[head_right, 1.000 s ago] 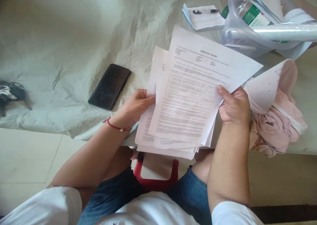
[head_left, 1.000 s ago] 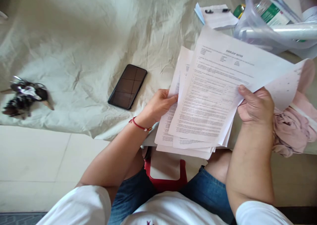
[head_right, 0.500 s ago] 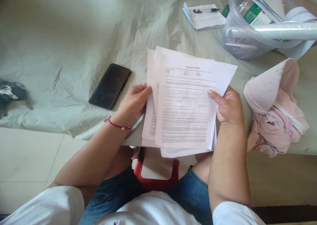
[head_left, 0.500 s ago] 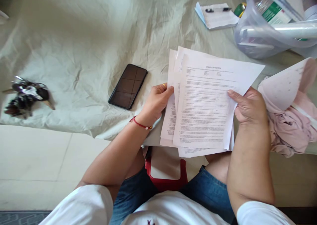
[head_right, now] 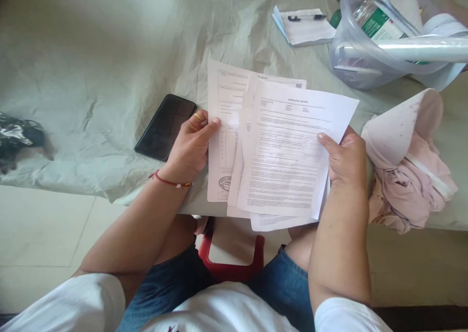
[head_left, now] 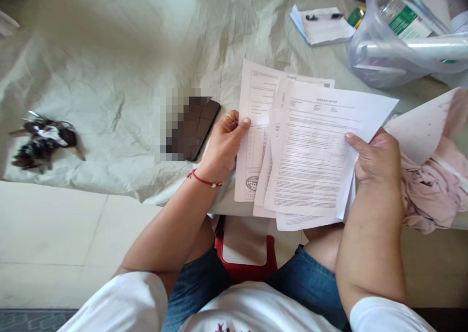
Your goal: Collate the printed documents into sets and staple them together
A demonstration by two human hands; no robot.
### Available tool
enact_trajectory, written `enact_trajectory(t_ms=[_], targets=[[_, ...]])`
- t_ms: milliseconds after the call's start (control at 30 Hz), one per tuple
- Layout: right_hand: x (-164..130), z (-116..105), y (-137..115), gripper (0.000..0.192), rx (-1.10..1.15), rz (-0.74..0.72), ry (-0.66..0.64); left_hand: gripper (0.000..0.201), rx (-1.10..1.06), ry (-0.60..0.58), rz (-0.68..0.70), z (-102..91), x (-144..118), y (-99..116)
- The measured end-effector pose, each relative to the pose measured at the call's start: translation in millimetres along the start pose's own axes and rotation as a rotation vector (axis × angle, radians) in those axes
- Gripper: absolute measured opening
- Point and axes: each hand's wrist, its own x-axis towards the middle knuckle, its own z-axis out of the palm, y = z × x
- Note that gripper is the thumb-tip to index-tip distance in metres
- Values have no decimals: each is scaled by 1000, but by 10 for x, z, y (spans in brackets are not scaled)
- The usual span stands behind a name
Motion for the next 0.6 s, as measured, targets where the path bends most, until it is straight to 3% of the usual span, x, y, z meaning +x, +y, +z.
enact_trajectory(t_ms=[100, 400, 600], targets=[[30, -50, 34, 53, -44, -25, 14, 41, -40, -21, 63, -58, 59, -44], [78, -109, 51, 49, -161, -93, 56, 22, 0, 19, -6, -34, 47, -76], [107, -159, 48, 51, -178, -120, 96, 21, -106, 289, 136, -218, 203, 50]])
